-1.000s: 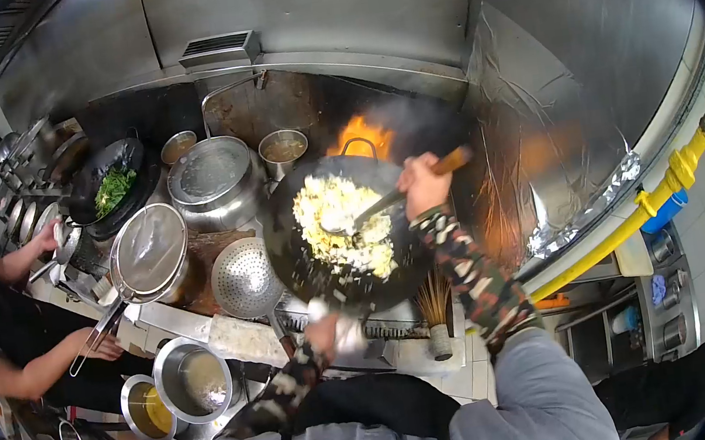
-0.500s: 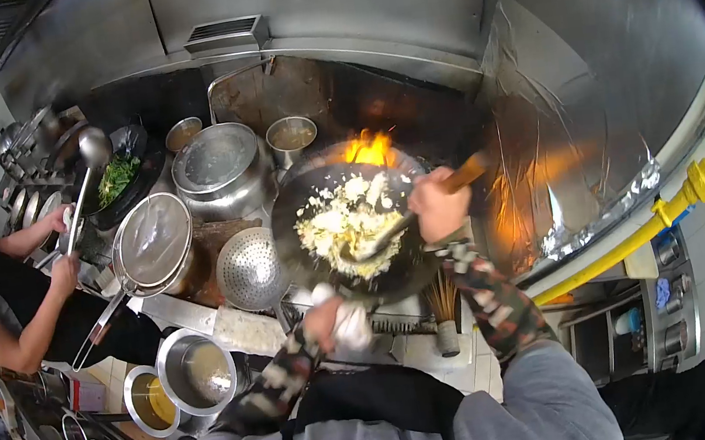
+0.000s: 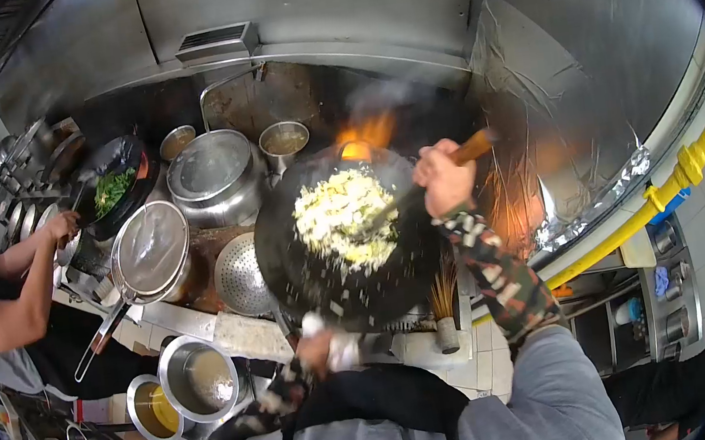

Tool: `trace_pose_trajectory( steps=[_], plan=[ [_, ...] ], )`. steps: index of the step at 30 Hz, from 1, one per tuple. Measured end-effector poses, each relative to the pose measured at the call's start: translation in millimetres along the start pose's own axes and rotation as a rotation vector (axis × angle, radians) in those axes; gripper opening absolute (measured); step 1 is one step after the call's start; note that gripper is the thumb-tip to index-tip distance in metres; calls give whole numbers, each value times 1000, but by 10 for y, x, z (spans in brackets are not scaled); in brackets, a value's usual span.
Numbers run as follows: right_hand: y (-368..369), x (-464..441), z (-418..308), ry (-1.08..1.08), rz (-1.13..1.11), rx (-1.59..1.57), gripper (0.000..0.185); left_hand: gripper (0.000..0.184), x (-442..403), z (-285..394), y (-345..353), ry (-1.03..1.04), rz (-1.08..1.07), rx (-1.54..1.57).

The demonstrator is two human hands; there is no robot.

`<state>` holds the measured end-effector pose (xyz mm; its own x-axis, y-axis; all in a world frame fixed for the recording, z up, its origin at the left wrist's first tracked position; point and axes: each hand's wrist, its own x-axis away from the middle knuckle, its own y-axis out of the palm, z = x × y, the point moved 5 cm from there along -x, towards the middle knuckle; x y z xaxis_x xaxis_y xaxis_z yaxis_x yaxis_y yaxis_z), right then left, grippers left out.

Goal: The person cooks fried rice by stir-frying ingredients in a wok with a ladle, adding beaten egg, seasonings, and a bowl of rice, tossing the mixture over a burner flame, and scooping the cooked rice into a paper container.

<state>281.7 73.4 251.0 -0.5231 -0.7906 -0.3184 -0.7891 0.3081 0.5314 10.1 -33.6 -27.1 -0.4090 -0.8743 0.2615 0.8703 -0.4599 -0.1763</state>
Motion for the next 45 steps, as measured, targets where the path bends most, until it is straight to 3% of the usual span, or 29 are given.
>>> trace_pose_trajectory(
  steps=[2, 4, 5, 6, 8, 12, 13, 15, 16, 17, 18, 19, 20, 23, 24, 25, 27, 29, 31, 32, 34, 35, 36, 37, 39, 40, 41, 43, 45],
  plan=[
    [38, 133, -231, -49, -73, 0, 21, 40, 73, 156, 7, -408, -81, 455],
    [36, 285, -18, -80, -55, 89, 22, 30, -617, -146, 34, -749, 41, 167],
    [-95, 315, 283, -61, -24, 151, 22, 29, -729, -171, 82, -767, 110, 282],
    [-160, 179, 449, -78, -12, 138, 22, 28, -842, -199, 131, -780, 182, 396],
    [-90, -176, 306, -127, -10, 158, 23, 29, -607, 171, 152, -581, 206, 570],
    [365, -366, -732, -167, -96, 113, 26, 32, -822, 137, 167, 259, -378, -262],
    [398, -392, -773, -199, -148, 22, 27, 27, -934, 105, 229, -24, -326, 17],
    [273, -265, -273, -277, -69, -44, 27, 23, -1077, 40, 328, -499, 65, 753],
    [61, -311, 330, -145, -41, 36, 25, 25, -1152, 93, 277, -536, -28, 643],
    [-108, -344, 757, -10, -6, 116, 23, 25, -1292, -87, 312, -438, -8, 596],
    [-32, -447, 680, -7, 2, 114, 21, 24, -1427, -269, 347, -343, 17, 547],
    [107, -576, 505, 1, 8, 112, 20, 24, -1289, -101, 327, -508, 64, 633],
    [290, -602, 290, 35, -36, 60, 19, 24, -1128, 85, 317, -522, 79, 644],
    [191, -398, 387, -197, 10, 76, 20, 24, -1028, 347, 186, -540, 239, 823],
    [-62, -398, 954, -2, 16, 151, 20, 25, -1058, 243, 139, -569, 128, 601],
    [-21, -623, 983, 29, -51, 101, 20, 25, -1058, 167, 120, -591, 15, 384],
    [470, -778, 586, 114, -71, 242, 20, 28, -783, 280, 55, -431, -201, 861],
    [516, -602, 411, -21, -148, 88, 23, 32, -421, 411, -61, -313, -337, 1206],
    [178, -402, 1061, -138, -65, 261, 26, 33, -65, 515, -193, -265, -294, 1125],
    [258, -597, 968, 43, -91, 248, 21, 37, 10, 567, -283, -188, -244, 1039],
    [361, -976, 830, -270, -200, 507, 26, 41, 153, 539, -350, -196, -213, 1102],
    [697, -849, 607, 46, -125, 179, 26, 45, 131, 545, -379, -169, -182, 1174],
    [633, -791, 629, -36, -163, 66, 24, 47, 29, 350, -310, -195, -269, 1314],
    [471, -751, 865, -227, -90, 223, 23, 49, 33, 469, -278, -143, -320, 1408],
    [315, -951, 1187, 1, -110, 285, 22, 41, 0, 384, -249, -316, -153, 1343],
    [395, -1091, 1075, -27, -126, 411, 19, 31, -66, 187, -266, -329, -51, 1250],
    [436, -1061, 895, 103, -112, 330, 17, 31, -42, 54, -269, -341, -53, 1237],
    [397, -809, 439, 14, -103, 305, 17, 24, -136, -100, -272, -466, -81, 1267],
    [21, -1060, 855, -137, -129, 439, 17, 27, -175, 119, -258, -587, -6, 1173]
  ],
)
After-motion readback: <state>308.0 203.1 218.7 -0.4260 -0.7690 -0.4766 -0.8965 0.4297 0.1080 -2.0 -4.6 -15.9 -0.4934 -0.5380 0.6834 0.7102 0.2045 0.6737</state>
